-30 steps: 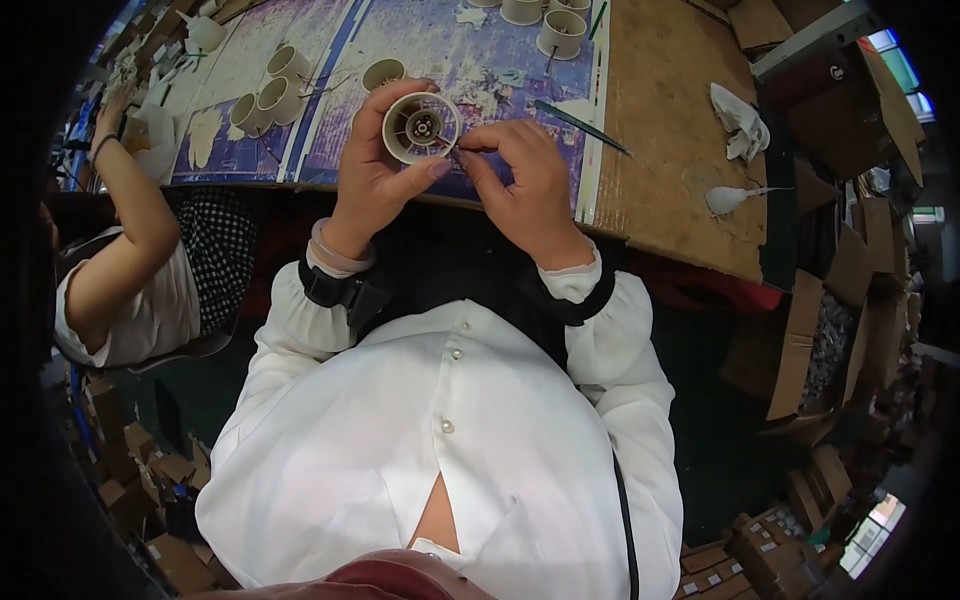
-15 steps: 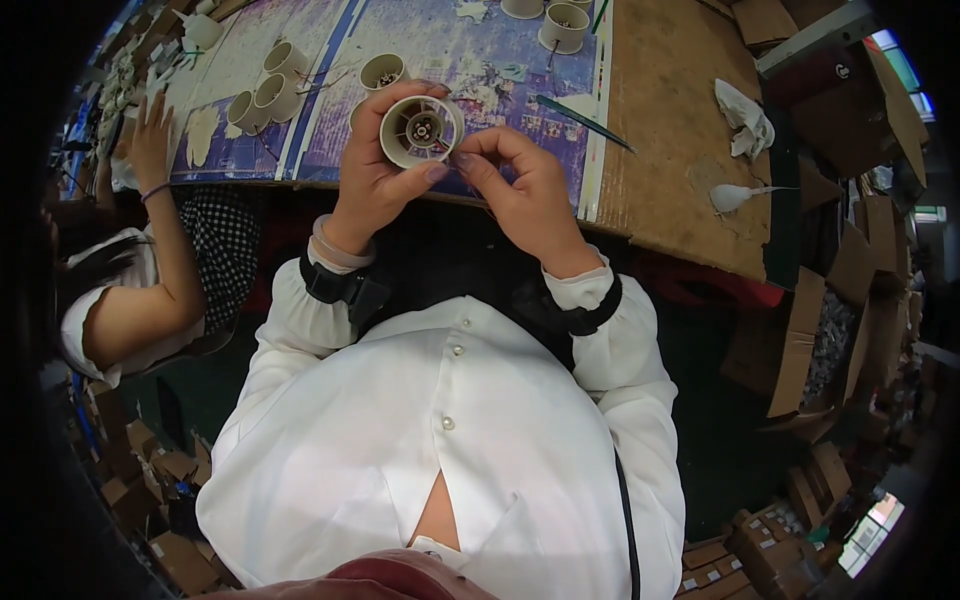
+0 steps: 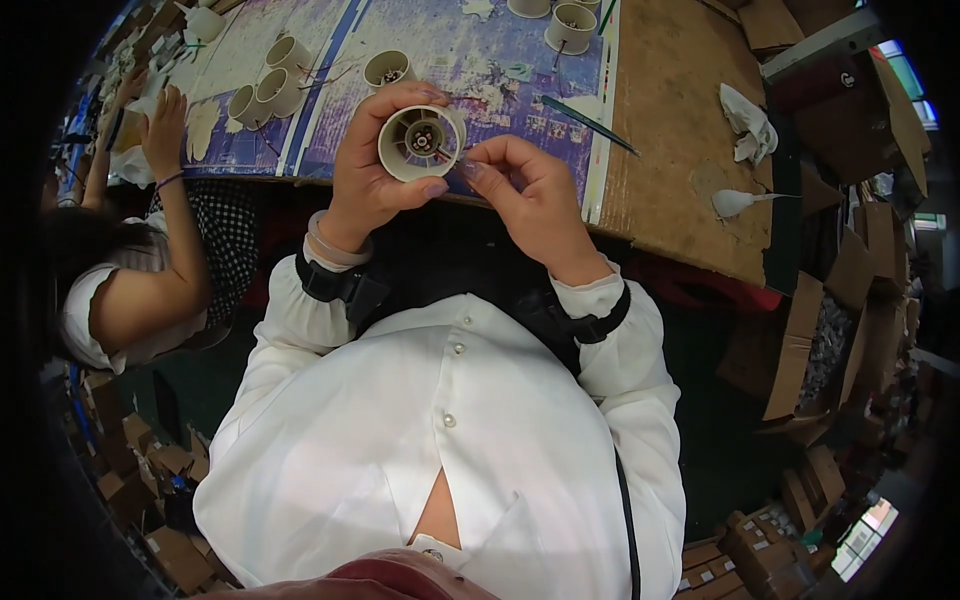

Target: The person assembles a fan by inserting a motor into a housing, using tweezers to position the wires, and applying glue from a squeeze bottle. They then set the completed unit aside and repeat the process with another housing.

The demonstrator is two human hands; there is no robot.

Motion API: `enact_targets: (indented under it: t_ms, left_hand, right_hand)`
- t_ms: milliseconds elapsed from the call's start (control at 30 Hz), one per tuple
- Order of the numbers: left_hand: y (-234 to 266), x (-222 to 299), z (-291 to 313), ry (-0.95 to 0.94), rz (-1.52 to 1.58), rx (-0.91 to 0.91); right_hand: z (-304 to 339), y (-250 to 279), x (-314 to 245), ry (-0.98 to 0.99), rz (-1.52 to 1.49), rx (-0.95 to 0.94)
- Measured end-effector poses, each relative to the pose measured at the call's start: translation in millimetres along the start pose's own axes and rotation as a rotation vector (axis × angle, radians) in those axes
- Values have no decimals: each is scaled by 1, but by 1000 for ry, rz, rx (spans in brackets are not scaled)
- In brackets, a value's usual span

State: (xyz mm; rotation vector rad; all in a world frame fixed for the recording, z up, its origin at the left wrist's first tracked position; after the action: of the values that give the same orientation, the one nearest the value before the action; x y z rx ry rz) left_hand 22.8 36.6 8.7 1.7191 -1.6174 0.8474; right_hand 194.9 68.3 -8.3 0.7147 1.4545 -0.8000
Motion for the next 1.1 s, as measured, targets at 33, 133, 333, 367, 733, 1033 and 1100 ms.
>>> enact_targets:
  t_ms: [33,133,333,367,733,1033,1100]
  left_hand:
    - [0,1,0,2,15,20]
    - [-4,3,3,85,90,60]
    - [-7,-3,6,185,124,131]
    - [-6,-1,4,109,103,102]
    - [-6,1,10,70,16,1]
    - [-7,-5,10,202,238,22]
    - [-7,-6,10,185,105,15]
  right_hand:
    - [0,-2,1,-1,1,0]
    - [0,-7,-7,294,239,142]
    - [1,-6,-11,547,452,265]
    - [2,-6,-13,620,498,272]
    - [5,-1,-26,863,712,280]
    - [3,2,-25,896,771,198]
    - [2,3,-24,856,770,178]
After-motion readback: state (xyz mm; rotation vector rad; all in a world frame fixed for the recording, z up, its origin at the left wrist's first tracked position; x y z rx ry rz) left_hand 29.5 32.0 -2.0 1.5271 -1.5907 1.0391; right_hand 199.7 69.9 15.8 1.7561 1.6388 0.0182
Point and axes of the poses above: each hand's wrist, its own z-axis away from the middle knuckle, its own y-axis out of the back of the hand, x = y × z, the point moved 4 cm from there along -z, towards the middle knuckle, and after that the axes turned 3 degrees about x, right-handed, at the moved point
